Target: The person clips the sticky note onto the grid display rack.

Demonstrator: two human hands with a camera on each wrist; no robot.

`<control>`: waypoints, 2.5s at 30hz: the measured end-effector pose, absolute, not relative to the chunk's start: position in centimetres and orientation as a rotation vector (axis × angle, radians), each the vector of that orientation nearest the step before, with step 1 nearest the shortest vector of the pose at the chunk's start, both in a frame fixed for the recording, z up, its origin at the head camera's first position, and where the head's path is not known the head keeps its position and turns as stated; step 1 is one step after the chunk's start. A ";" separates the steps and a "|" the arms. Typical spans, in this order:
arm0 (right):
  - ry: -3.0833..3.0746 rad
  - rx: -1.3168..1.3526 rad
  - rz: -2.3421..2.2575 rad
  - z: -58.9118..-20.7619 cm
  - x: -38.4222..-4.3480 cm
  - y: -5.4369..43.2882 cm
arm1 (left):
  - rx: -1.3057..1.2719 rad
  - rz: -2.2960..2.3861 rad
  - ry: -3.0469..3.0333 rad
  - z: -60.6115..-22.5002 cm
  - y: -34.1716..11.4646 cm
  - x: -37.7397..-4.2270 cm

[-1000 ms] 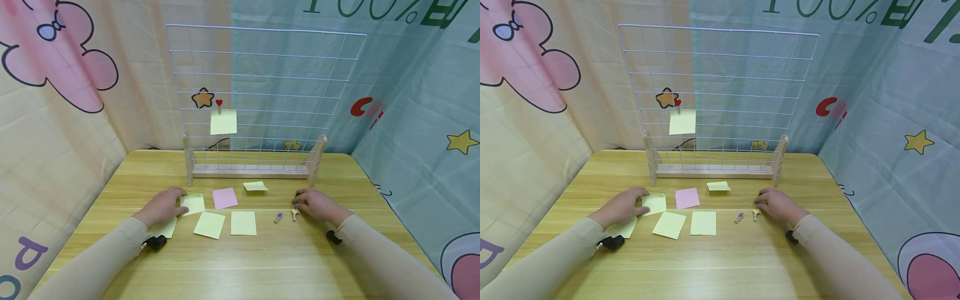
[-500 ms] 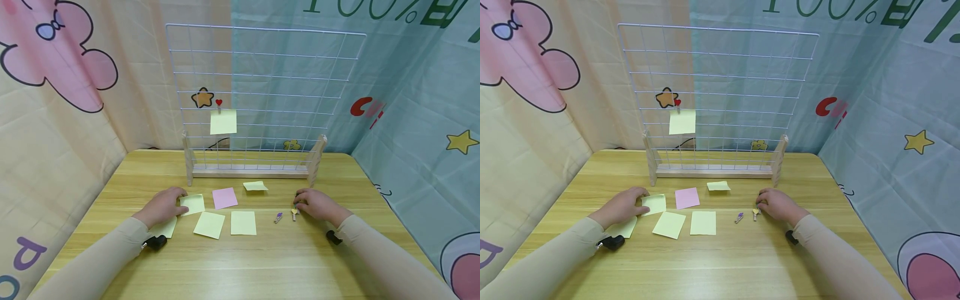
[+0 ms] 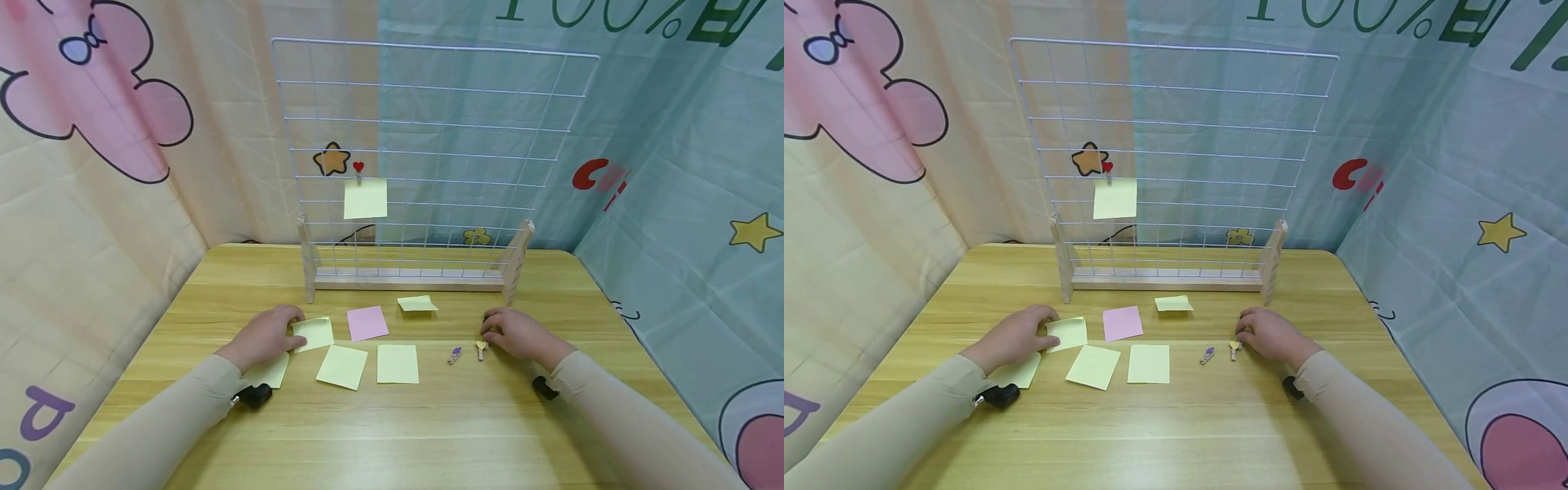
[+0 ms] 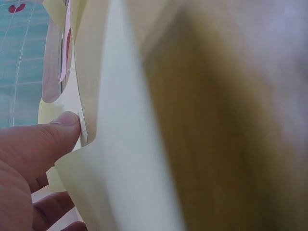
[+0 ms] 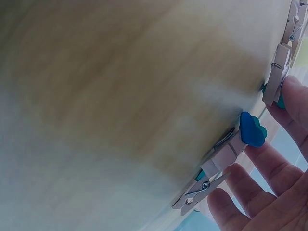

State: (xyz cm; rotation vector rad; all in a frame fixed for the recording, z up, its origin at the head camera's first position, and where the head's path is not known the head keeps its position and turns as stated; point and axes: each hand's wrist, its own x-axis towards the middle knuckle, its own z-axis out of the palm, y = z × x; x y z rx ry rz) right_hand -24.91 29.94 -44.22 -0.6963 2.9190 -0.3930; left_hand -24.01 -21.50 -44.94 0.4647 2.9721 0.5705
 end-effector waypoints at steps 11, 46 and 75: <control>2.926 -0.696 -0.390 -44.1 -24.7 29.8 | 0.461 0.593 2.969 -44.9 -21.6 -23.9; 2.918 -0.675 -0.393 -44.0 -24.9 29.6 | 0.498 0.586 2.981 -44.6 -21.7 -23.7; 2.984 -0.684 -0.477 -43.6 -25.1 29.4 | 0.429 0.692 2.985 -44.2 -22.0 -24.0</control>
